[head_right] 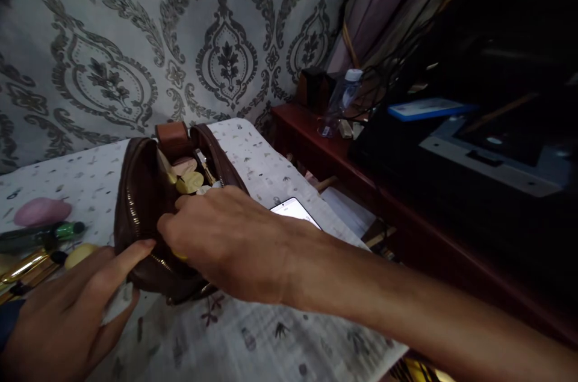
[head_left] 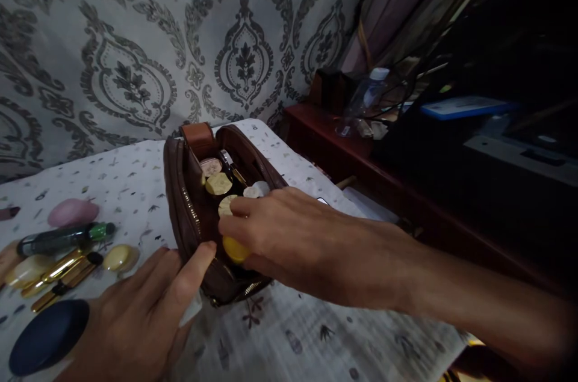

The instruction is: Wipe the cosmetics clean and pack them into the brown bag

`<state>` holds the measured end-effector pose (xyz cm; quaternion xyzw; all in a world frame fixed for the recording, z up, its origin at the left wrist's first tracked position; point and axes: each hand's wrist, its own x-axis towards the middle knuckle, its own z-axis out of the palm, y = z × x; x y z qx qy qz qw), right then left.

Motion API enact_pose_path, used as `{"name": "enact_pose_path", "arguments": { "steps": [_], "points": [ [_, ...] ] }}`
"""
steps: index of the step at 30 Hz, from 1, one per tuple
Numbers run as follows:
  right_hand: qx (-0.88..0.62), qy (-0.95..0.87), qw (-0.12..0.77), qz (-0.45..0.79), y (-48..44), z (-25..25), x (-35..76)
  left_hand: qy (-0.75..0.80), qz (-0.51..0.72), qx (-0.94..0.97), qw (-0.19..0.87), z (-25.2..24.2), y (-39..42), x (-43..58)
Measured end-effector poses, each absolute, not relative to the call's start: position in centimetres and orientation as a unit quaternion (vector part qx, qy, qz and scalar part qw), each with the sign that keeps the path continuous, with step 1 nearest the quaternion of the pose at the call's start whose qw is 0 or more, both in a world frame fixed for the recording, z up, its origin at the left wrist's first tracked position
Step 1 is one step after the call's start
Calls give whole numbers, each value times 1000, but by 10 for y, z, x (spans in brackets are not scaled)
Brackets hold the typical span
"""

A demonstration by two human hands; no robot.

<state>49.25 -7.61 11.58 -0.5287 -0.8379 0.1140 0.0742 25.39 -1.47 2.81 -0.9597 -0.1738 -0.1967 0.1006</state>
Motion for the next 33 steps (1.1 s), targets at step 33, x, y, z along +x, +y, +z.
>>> {"name": "enact_pose_path", "arguments": {
  "steps": [33],
  "points": [
    [-547, -833, -76, 44, -66, 124, 466, -159, -228, -949, 151, 43, -19, 269]
  ]
}}
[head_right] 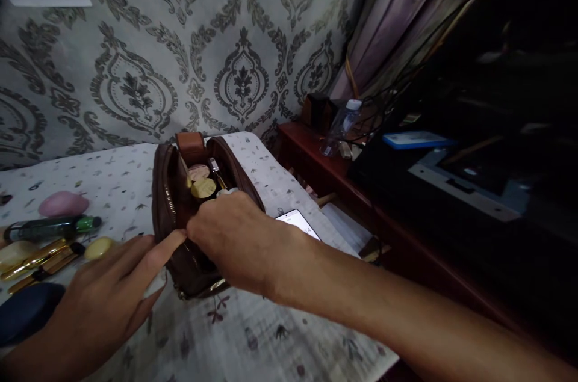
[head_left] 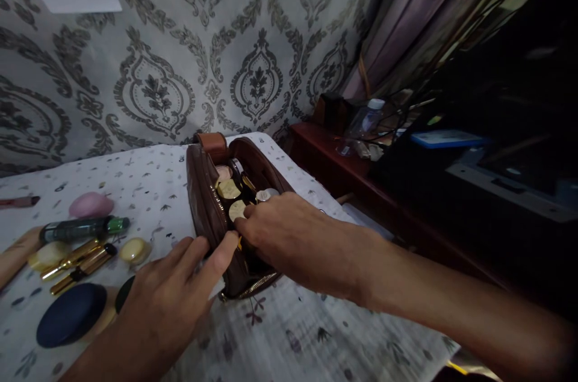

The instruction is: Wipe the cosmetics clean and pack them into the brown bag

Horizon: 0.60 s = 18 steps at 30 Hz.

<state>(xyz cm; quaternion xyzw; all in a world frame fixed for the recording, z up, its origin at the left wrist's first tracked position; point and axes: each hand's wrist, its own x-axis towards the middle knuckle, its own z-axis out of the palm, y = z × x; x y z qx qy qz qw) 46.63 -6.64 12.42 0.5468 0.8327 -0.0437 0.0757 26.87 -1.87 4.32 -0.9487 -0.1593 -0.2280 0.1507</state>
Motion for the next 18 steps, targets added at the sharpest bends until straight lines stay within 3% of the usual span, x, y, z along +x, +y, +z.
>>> {"name": "enact_pose_path", "arguments": {
  "steps": [10, 14, 18],
  "points": [
    [558, 822, 51, -99, -73, 138, 471, -186, -220, -950, 121, 40, -20, 266],
    [569, 815, -28, -102, -86, 140, 480, -193, -221, -952, 89, 40, -22, 266],
    [615, 770, -163, -51, -102, 139, 484, -198, -235, -951, 25, 41, -23, 254]
  ]
}}
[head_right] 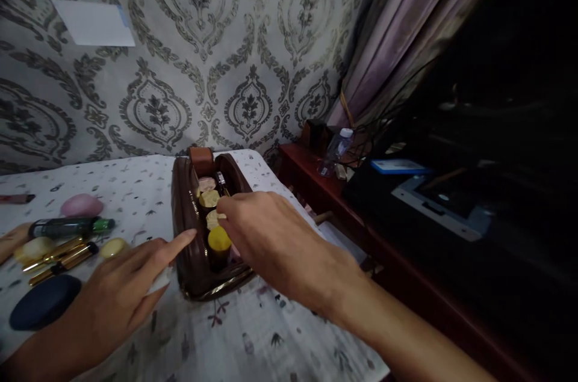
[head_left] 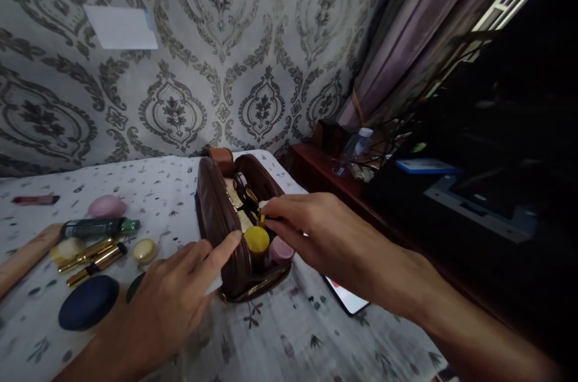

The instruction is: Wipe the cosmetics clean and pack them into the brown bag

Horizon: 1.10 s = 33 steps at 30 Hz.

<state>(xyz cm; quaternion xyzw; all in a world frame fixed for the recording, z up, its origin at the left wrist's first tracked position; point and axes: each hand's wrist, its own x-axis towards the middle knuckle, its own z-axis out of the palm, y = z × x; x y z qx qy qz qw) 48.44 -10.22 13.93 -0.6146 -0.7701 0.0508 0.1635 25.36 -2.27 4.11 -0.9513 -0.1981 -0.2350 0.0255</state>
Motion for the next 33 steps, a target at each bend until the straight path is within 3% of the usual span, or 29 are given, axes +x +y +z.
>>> {"name": "enact_pose_path", "arguments": {
  "steps": [4, 13, 20, 28, 33],
  "points": [
    [-603, -746, 274, 62, -123, 138, 470, -218, -254, -942, -9, 35, -20, 224],
    [-466, -835, 119, 268, -145, 75, 413, -465, -294, -827, -116, 45, -11, 140],
    [-554, -765, 185, 271, -101, 30, 352, -510, -420, -735, -152, 44, -1, 113],
    [-668, -677, 200, 234, -51, 1, 303, -283, -372, -883, -34, 15, -33, 148],
    [-658, -677, 272, 187, -49, -26, 300, -215, -320, -919, 79, 1, -36, 153]
  ]
}}
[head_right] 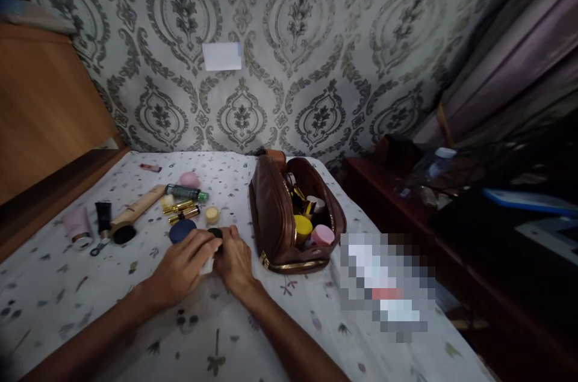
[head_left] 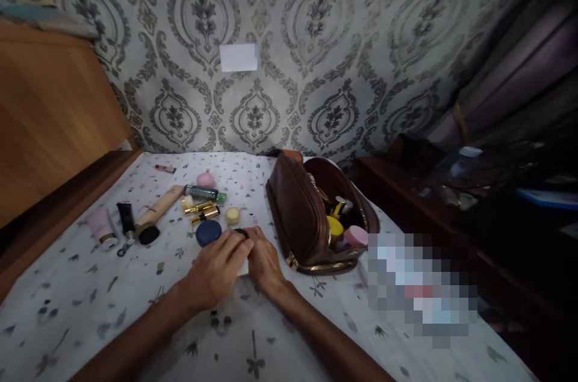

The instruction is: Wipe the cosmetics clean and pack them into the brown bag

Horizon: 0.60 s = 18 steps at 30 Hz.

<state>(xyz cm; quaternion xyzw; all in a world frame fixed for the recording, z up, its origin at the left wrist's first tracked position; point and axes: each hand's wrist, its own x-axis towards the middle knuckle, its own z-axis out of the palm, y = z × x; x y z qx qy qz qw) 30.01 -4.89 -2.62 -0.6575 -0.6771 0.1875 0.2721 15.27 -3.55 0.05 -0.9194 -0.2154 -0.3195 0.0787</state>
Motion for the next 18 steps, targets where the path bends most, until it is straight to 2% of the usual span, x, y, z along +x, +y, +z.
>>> {"name": "enact_pose_path", "arguments": {
  "steps": [5, 10, 14, 18],
  "points": [
    [-648, -690, 288, 148, -49, -39, 298, -375, -242, -888, 111, -6, -17, 130],
    [-646, -694, 293, 122, -49, -43, 297, -443, -201, -874, 17, -6, -9, 122],
    [-628, -715, 297, 84, -56, -39, 292, -445, -235, -864, -14, -5, -7, 124],
    [-603, -752, 257, 75, -66, -26, 278, -429, -315, -845, -50, -16, 3, 122]
  ]
}}
